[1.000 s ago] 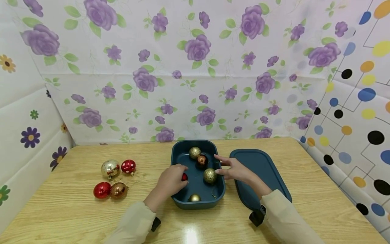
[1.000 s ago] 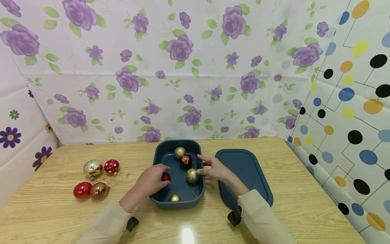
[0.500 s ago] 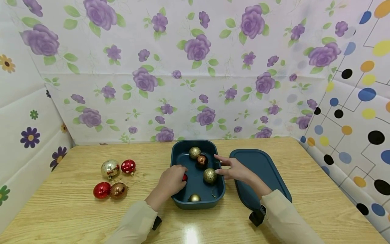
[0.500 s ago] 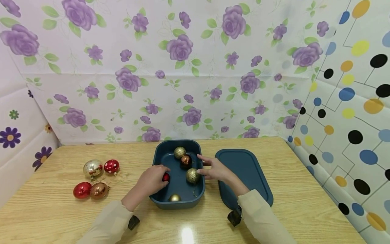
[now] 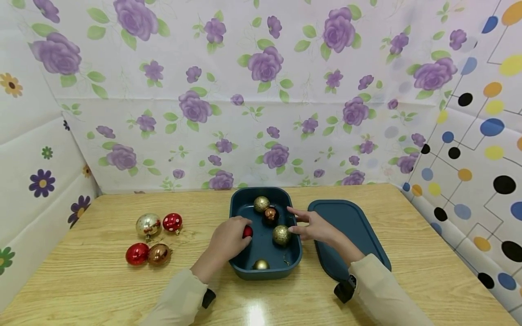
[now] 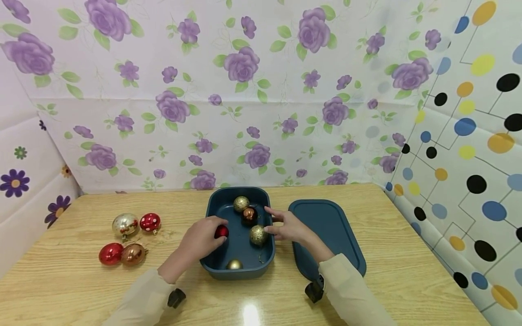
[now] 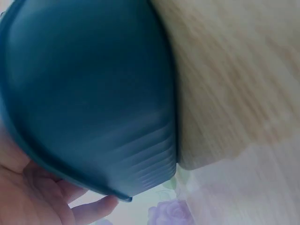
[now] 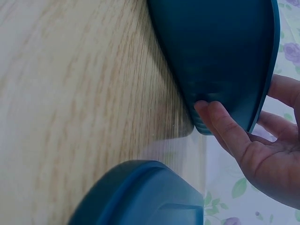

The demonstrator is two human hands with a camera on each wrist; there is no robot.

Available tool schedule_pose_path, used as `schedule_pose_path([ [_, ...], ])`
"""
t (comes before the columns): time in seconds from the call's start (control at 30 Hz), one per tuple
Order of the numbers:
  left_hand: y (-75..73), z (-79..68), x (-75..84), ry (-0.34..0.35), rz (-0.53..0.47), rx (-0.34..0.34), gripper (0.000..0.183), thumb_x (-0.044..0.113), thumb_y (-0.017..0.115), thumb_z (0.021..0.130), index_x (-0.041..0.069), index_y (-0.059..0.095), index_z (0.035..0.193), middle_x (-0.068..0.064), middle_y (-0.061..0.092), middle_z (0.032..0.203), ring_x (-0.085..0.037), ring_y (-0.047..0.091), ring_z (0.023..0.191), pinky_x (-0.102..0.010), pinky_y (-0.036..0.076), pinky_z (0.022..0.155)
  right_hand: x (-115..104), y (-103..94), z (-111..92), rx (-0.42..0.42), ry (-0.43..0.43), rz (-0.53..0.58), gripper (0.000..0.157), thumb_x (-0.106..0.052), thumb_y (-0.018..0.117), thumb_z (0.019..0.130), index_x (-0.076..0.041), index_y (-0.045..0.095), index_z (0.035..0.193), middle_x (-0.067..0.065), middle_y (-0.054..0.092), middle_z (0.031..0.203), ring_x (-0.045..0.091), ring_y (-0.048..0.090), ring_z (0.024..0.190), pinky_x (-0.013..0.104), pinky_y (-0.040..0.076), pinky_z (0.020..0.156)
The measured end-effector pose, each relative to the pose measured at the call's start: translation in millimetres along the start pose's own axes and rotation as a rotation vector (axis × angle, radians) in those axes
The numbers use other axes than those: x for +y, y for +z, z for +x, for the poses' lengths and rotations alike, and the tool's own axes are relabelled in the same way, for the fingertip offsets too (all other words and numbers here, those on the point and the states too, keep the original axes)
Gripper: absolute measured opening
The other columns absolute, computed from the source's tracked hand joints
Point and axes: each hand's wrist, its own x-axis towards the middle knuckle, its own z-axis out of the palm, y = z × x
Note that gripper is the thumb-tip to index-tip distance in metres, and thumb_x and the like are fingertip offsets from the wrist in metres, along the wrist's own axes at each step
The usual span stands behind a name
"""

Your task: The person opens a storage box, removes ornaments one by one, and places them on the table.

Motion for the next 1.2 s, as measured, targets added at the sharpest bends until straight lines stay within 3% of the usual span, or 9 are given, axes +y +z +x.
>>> schedule_pose_path([
  [0.2, -10.9, -3.8, -1.4, -0.029, -0.069, 0.086, 0.033, 0.015, 0.074, 0.076, 0.004, 0.066, 0.107, -0.012, 0.064, 0.105, -0.026, 0.061, 0.093, -0.038, 0.052, 0.076, -0.1, -0.3, -0.4, 0.001, -0.007, 0.005, 0.071, -0.025, 0.064, 0.086, -0.014, 0.026, 0.145, 0.027, 0.022, 0.144, 0.039, 0.032, 0.128, 0.047, 0.049, 0.067],
  [0.4, -25.1, -9.3, -7.3, -0.042, -0.149, 0.231, 0.036, 0.015, 0.074, 0.076, 0.003, 0.065, 0.109, -0.013, 0.065, 0.105, -0.025, 0.062, 0.091, -0.037, 0.052, 0.075, -0.2, -0.3, -0.2, 0.002, -0.003, -0.005, 0.071, -0.024, 0.063, 0.086, -0.014, 0.026, 0.145, 0.027, 0.022, 0.144, 0.038, 0.031, 0.128, 0.047, 0.05, 0.069],
  [0.53, -31.5, -12.6, -18.7, -0.057, -0.208, 0.292, 0.037, 0.013, 0.074, 0.076, 0.0, 0.065, 0.109, -0.015, 0.064, 0.106, -0.028, 0.061, 0.097, -0.041, 0.051, 0.08, -0.5, -0.8, -0.4, 0.0, -0.008, -0.012, 0.07, -0.024, 0.063, 0.087, -0.014, 0.025, 0.145, 0.028, 0.022, 0.144, 0.039, 0.032, 0.128, 0.048, 0.049, 0.068],
  [0.7, -30.7, -16.1, -38.4, -0.088, -0.267, 0.326, 0.036, 0.01, 0.074, 0.076, -0.002, 0.065, 0.109, -0.017, 0.064, 0.105, -0.029, 0.061, 0.094, -0.042, 0.051, 0.077, 0.6, -1.1, -0.2, 0.002, -0.007, -0.012, 0.07, -0.024, 0.063, 0.086, -0.015, 0.026, 0.145, 0.027, 0.023, 0.144, 0.038, 0.033, 0.127, 0.048, 0.049, 0.067],
  [0.87, -25.8, -16.8, -55.6, -0.127, -0.339, 0.318, 0.036, 0.006, 0.073, 0.076, -0.004, 0.064, 0.109, -0.02, 0.064, 0.105, -0.031, 0.061, 0.094, -0.043, 0.051, 0.077, -0.1, -1.1, -0.6, 0.008, 0.005, -0.012, 0.07, -0.022, 0.063, 0.086, -0.014, 0.026, 0.145, 0.028, 0.024, 0.143, 0.038, 0.039, 0.123, 0.048, 0.048, 0.064],
  [1.2, -17.3, -14.8, -79.6, -0.27, -0.4, 0.187, 0.039, 0.009, 0.069, 0.08, -0.005, 0.06, 0.115, -0.022, 0.061, 0.111, -0.033, 0.057, 0.104, -0.044, 0.049, 0.083, -4.0, -0.1, -0.8, -0.001, 0.006, -0.029, 0.068, -0.02, 0.061, 0.088, -0.012, 0.026, 0.145, 0.029, 0.024, 0.143, 0.039, 0.036, 0.125, 0.047, 0.049, 0.067],
])
